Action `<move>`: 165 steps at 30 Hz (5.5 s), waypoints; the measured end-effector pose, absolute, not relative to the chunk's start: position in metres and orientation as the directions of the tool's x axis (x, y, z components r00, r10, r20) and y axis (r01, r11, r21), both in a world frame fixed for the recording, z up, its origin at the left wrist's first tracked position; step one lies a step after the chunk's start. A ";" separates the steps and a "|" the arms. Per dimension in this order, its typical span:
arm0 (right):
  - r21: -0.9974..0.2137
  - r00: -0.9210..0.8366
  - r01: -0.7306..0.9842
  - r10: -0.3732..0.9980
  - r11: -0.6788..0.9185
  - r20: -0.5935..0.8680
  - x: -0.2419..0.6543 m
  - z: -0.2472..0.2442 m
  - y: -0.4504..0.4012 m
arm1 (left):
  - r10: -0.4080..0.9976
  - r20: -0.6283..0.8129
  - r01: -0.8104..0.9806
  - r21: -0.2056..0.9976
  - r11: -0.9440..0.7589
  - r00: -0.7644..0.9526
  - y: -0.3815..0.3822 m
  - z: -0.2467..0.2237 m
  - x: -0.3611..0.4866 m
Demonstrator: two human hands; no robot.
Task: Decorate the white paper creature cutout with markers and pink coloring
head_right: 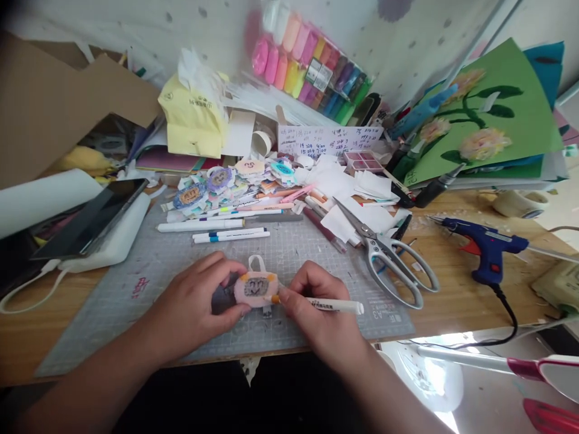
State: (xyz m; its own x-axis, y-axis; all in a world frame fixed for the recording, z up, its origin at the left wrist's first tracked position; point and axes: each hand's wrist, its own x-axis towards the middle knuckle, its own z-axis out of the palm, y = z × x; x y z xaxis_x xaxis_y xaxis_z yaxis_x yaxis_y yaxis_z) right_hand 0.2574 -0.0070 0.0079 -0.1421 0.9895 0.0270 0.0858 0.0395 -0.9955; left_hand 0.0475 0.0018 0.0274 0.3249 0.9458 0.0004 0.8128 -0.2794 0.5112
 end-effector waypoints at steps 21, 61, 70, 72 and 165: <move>-0.994 -0.161 0.099 0.987 0.045 0.028 0.261 0.005 -0.008 | 0.951 -0.025 0.812 0.527 -0.250 0.309 0.003 0.025 0.048; -0.969 -0.108 0.238 0.993 0.067 0.042 0.259 0.013 -0.003 | 0.954 -0.032 0.830 0.501 -0.243 0.299 0.003 0.026 0.047; -0.976 -0.087 0.210 0.995 0.057 0.040 0.259 0.012 -0.004 | 0.954 -0.028 0.830 0.501 -0.246 0.300 0.003 0.026 0.046; -0.979 -0.104 0.195 0.994 0.061 0.041 0.260 0.011 -0.004 | 0.955 -0.031 0.830 0.504 -0.241 0.296 0.004 0.027 0.047; -0.986 0.050 -0.101 0.990 0.135 0.130 0.259 -0.006 -0.008 | 0.950 -0.030 0.803 0.543 -0.245 0.310 0.000 0.026 0.046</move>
